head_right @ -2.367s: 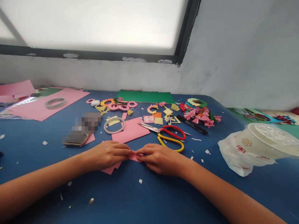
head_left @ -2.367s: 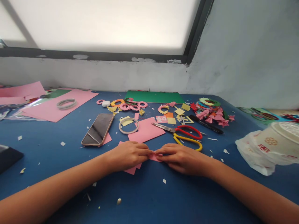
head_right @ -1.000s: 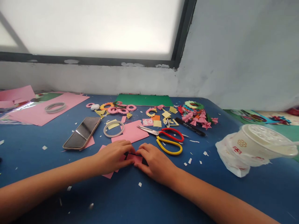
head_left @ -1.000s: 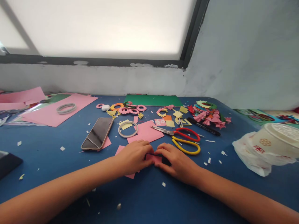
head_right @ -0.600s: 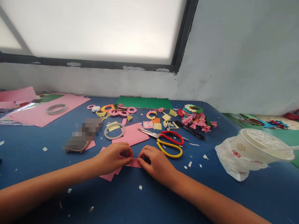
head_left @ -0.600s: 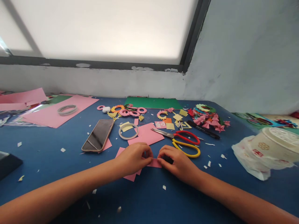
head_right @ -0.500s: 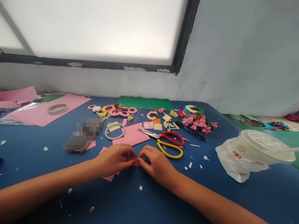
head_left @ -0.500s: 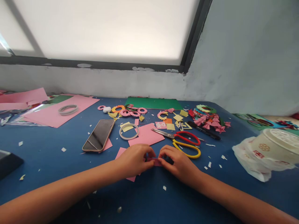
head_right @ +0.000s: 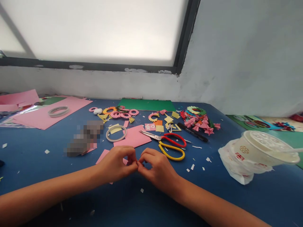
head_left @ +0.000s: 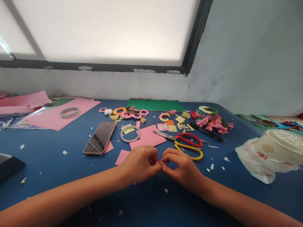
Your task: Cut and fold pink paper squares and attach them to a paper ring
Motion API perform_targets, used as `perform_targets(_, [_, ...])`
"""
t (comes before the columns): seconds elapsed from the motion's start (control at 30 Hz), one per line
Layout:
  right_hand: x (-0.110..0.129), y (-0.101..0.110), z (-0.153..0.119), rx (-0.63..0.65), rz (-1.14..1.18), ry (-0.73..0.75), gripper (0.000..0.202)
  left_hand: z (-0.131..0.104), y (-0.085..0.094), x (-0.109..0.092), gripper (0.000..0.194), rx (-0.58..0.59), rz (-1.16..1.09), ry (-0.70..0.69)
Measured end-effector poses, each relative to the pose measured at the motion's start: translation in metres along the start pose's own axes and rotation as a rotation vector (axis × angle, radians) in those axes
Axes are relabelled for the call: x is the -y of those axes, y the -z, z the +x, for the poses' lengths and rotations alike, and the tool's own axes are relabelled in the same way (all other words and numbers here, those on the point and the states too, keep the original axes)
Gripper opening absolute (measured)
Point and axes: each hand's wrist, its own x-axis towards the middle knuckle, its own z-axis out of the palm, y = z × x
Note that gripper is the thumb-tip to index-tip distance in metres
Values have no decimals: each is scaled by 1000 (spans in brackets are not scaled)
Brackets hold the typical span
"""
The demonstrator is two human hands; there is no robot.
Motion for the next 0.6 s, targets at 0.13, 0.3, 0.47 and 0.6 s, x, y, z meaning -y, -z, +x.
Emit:
perform_targets(0.13, [2, 4, 0, -46, 15, 5, 13, 4, 8, 5, 5, -20, 46, 17])
perform_targets(0.3, [1, 12, 1, -96, -7, -34, 14, 6, 21, 21, 6, -138, 61, -29])
perform_targets(0.47, [1, 14, 3, -121, -29, -5, 11, 3, 13, 19, 11, -38, -96, -178])
perform_targets(0.6, [1, 11, 3, -187, -101, 83, 11, -1, 2, 14, 7, -112, -72, -243])
